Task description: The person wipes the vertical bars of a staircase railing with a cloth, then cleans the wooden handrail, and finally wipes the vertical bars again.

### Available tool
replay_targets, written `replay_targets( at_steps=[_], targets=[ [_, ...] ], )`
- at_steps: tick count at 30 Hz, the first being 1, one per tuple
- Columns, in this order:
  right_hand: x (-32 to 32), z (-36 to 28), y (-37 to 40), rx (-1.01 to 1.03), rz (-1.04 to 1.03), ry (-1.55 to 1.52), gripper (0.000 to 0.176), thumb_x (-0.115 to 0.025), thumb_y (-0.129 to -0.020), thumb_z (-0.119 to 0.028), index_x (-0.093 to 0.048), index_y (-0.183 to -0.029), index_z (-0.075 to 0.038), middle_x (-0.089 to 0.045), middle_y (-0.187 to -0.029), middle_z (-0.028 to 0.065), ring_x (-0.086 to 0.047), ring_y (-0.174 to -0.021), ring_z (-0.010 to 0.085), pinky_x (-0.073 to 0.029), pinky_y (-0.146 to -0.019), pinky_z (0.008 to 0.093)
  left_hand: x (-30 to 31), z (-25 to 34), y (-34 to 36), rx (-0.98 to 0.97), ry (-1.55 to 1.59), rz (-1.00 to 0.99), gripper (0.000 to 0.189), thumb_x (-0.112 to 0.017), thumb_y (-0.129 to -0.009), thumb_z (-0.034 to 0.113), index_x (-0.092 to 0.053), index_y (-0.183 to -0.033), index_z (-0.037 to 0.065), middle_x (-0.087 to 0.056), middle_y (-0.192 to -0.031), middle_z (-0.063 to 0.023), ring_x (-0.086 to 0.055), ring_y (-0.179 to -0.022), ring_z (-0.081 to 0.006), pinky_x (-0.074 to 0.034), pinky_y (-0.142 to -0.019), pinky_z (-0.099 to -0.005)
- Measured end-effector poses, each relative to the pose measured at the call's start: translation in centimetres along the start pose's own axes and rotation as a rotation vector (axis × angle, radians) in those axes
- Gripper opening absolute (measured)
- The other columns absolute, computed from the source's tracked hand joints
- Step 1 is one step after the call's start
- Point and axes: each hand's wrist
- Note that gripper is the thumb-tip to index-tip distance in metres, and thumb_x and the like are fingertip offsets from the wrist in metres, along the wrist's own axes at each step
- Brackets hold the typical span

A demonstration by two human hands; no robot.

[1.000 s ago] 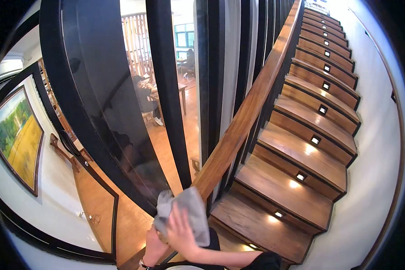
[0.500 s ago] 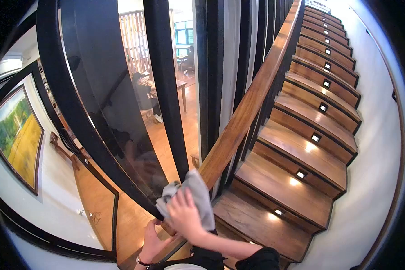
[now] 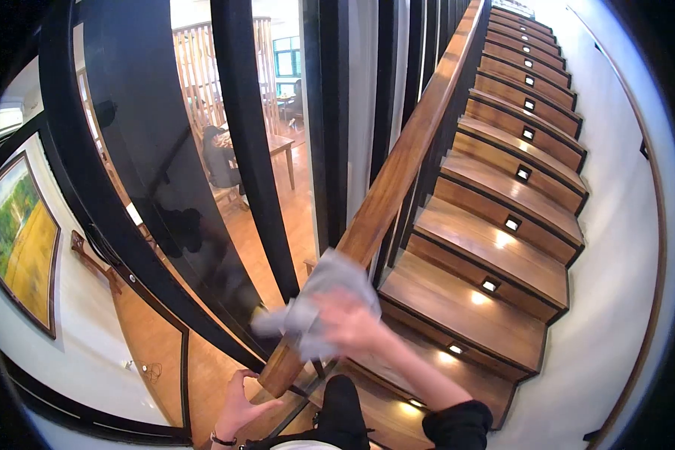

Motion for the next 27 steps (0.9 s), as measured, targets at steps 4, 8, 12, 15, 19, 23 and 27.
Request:
replay_targets(
  at_steps=[4, 8, 12, 15, 19, 23, 27],
  targets=[
    [5.3, 12.6, -0.5, -0.482, 0.412, 0.159, 0.056, -0.076, -0.064, -0.027, -0.067, -0.117, -0.011, -0.042, -0.145, 0.0267, -0.026, -0.142, 0.0484, -0.019, -0.118, 0.0565, -0.3, 0.1, 0.2, -0.061, -0.114, -0.002, 0.075, -0.085, -0.068, 0.051, -0.056, -0.114, -0.001, -0.058, -0.109, -0.0157, -0.057, -0.103, -0.0326, -0.043, -0.089, -0.0419],
    [7.0, 15.7, -3.3, -0.750, 0.825, -0.045, 0.041, -0.056, -0.093, -0.018, -0.056, -0.132, -0.003, -0.034, -0.150, 0.0308, -0.016, -0.146, 0.0489, -0.016, -0.120, 0.0511, -0.4, 0.9, 0.4, -0.095, -0.201, 0.004, 0.073, -0.079, -0.072, 0.053, -0.056, -0.115, -0.001, -0.058, -0.110, -0.0166, -0.056, -0.105, -0.0332, -0.041, -0.090, -0.0431],
    [2.1, 6.9, -6.0, -0.867, 0.921, -0.090, 0.044, -0.045, -0.100, -0.019, -0.044, -0.138, 0.002, -0.035, -0.149, 0.0295, -0.018, -0.145, 0.0480, -0.010, -0.119, 0.0532, -0.6, 0.3, 0.5, -0.108, -0.243, -0.003, 0.075, -0.077, -0.073, 0.055, -0.056, -0.118, -0.001, -0.058, -0.112, -0.0170, -0.056, -0.105, -0.0334, -0.040, -0.091, -0.0436],
    [-4.5, -5.9, -5.1, -0.880, 0.851, -0.393, 0.050, -0.047, -0.088, -0.003, -0.042, -0.137, 0.007, -0.042, -0.139, 0.0288, -0.034, -0.133, 0.0456, -0.011, -0.117, 0.0523, -0.6, 0.2, 0.4, -0.118, -0.261, -0.020, 0.076, -0.077, -0.073, 0.054, -0.055, -0.120, -0.001, -0.058, -0.112, -0.0168, -0.055, -0.105, -0.0336, -0.040, -0.091, -0.0438],
    [-17.3, -20.6, 2.2, -0.558, 0.307, -0.517, 0.067, -0.061, -0.087, -0.039, -0.046, -0.137, 0.003, -0.038, -0.147, 0.0284, -0.030, -0.137, 0.0512, -0.013, -0.116, 0.0611, 0.2, -0.2, 0.2, -0.100, -0.230, -0.134, 0.066, -0.079, -0.075, 0.042, -0.056, -0.121, 0.000, -0.057, -0.114, -0.0164, -0.054, -0.108, -0.0347, -0.040, -0.093, -0.0434],
    [-20.8, -19.3, 5.1, -0.283, 0.318, -0.217, 0.067, -0.068, -0.077, -0.051, -0.062, -0.126, -0.006, -0.034, -0.154, 0.0244, -0.030, -0.142, 0.0452, -0.002, -0.115, 0.0675, 0.5, -2.6, 0.7, -0.141, -0.086, -0.188, 0.065, -0.076, -0.079, 0.036, -0.053, -0.127, 0.000, -0.057, -0.118, -0.0168, -0.055, -0.109, -0.0353, -0.041, -0.092, -0.0439],
    [-8.3, -9.3, -0.7, -0.367, 0.308, 0.044, 0.039, -0.062, -0.076, -0.039, -0.073, -0.103, -0.013, -0.046, -0.144, 0.0295, -0.038, -0.142, 0.0391, 0.006, -0.117, 0.0650, 1.6, 1.4, -0.2, -0.019, -0.222, -0.256, 0.077, -0.078, -0.077, 0.043, -0.049, -0.133, -0.001, -0.055, -0.122, -0.0192, -0.054, -0.112, -0.0397, -0.044, -0.096, -0.0467]
  ],
)
Point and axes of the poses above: each hand's wrist, its own y-axis away from the middle knuckle, its own x-axis out of the back of the hand, z = x × y
